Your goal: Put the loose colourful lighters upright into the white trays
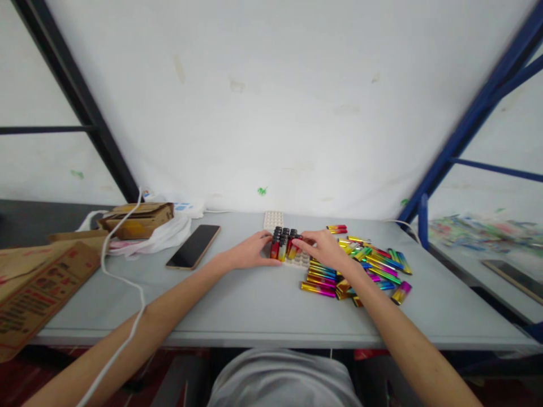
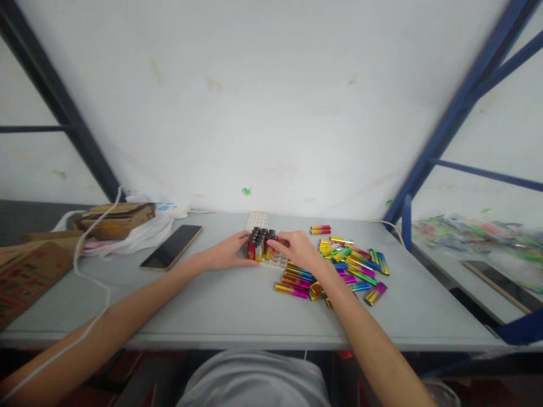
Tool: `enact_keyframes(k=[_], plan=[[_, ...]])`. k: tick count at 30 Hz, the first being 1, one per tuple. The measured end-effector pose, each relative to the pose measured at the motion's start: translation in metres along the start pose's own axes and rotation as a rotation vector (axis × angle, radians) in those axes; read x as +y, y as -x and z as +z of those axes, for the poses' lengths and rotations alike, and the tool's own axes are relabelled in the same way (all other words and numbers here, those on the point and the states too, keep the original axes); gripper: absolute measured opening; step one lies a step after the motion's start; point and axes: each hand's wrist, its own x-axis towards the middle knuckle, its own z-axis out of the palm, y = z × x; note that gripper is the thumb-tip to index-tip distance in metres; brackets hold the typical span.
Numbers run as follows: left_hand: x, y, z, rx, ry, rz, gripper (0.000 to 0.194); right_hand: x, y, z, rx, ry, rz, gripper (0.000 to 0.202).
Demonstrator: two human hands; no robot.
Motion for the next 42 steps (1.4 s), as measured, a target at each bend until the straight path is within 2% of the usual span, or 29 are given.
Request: enact_keyframes(k=[10,15,20,26,30,33,35,38,42], plan=[[-0.001,0.000,0.001,-0.002,-0.003,-0.010,0.068,-0.004,0.001,0.001,-0.082,-0.074,-0.021,0.038],[0.000,0.000,0.000,-0.008,0.016,0.010,0.066,-0.003,-0.001,0.003,-0.121,0.078,-0.034,0.038],[0.002,0.001,-0.001,-0.008,0.027,-0.002,0.066,-0.005,-0.001,0.005,-0.208,0.184,0.006,0.028],[0.001,0.000,0.000,-0.006,0.028,0.002,0.067,-0.004,-0.001,0.005,-0.194,0.310,-0.005,0.043],[0.000,-0.001,0.000,-0.005,0.027,0.008,0.067,0.022,-0.003,-0.009,-0.079,0.318,0.028,0.048],[0.001,-0.001,-0.001,-0.024,0.022,-0.011,0.068,0.060,-0.002,-0.025,0.038,0.402,0.115,0.037],[0.002,-0.001,-0.002,-0.038,0.015,-0.028,0.069,0.087,0.002,-0.032,0.072,0.464,0.194,0.039],[0.002,-0.001,-0.002,-0.034,0.008,-0.027,0.070,0.118,0.008,-0.036,-0.022,0.536,0.317,0.046],[0.001,-0.001,-0.001,-0.016,0.018,-0.004,0.067,0.134,0.011,-0.033,-0.129,0.540,0.370,0.035]])
